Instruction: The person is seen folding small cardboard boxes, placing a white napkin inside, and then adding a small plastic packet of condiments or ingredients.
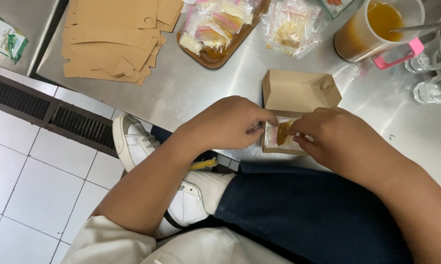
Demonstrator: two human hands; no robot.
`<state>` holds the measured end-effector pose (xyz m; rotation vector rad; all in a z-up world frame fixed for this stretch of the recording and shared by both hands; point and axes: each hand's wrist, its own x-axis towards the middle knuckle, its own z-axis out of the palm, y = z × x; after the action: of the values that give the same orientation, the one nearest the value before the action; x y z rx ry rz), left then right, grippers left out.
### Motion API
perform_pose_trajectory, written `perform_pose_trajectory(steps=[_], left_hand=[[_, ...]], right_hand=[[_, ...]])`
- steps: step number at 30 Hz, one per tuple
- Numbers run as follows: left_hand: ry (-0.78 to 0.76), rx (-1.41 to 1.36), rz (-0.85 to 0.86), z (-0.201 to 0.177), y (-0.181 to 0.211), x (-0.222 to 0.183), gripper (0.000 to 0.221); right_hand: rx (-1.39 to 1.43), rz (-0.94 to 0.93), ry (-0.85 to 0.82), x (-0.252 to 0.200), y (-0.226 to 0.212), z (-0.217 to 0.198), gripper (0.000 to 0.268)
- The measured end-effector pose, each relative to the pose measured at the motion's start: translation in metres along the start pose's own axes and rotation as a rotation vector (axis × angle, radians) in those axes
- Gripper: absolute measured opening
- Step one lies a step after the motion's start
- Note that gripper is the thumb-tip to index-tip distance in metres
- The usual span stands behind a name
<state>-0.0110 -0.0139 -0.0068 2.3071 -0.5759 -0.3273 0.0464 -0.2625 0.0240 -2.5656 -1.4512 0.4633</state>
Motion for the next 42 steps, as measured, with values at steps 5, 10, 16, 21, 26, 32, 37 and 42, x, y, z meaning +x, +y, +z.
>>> perform_pose_trajectory(steps=[5,10,16,21,26,32,37,42], left_hand=[[0.144,0.035,0.11,-0.002,0.005,0.0,0.028],[0.21,0.017,0.202,0.0,0.004,0.002,0.022],[0.22,0.112,0.266,0.009,0.002,0.005,0.029],[0.23,0.199,0.248,0.0,0.016,0.003,0.022],[0.258,0.177,0.238,0.0,0.011,0.004,0.024],[0.259,0.175,0.243,0.0,0.008,0.004,0.016],[0.208,0.163,0.23,-0.003,0.015,0.004,0.02],[0.214,0.197,0.204,0.004,0.013,0.004,0.025]], right_hand=[[0.133,0.172,-0.039,0.003,-0.002,0.005,0.022],[0.423,0.424,-0.215,0.013,-0.024,-0.022,0.018],[0.632,0.743,-0.3,0.018,-0.017,-0.026,0.015],[0.707,0.705,-0.111,0.015,-0.009,-0.002,0.017],[0.621,0.701,0.013,0.016,-0.01,0.015,0.035],[0.768,0.744,0.151,0.017,-0.018,0.024,0.031],[1.1,0.753,0.197,0.017,-0.022,0.029,0.038],[0.588,0.707,0.064,0.013,-0.036,0.006,0.023]])
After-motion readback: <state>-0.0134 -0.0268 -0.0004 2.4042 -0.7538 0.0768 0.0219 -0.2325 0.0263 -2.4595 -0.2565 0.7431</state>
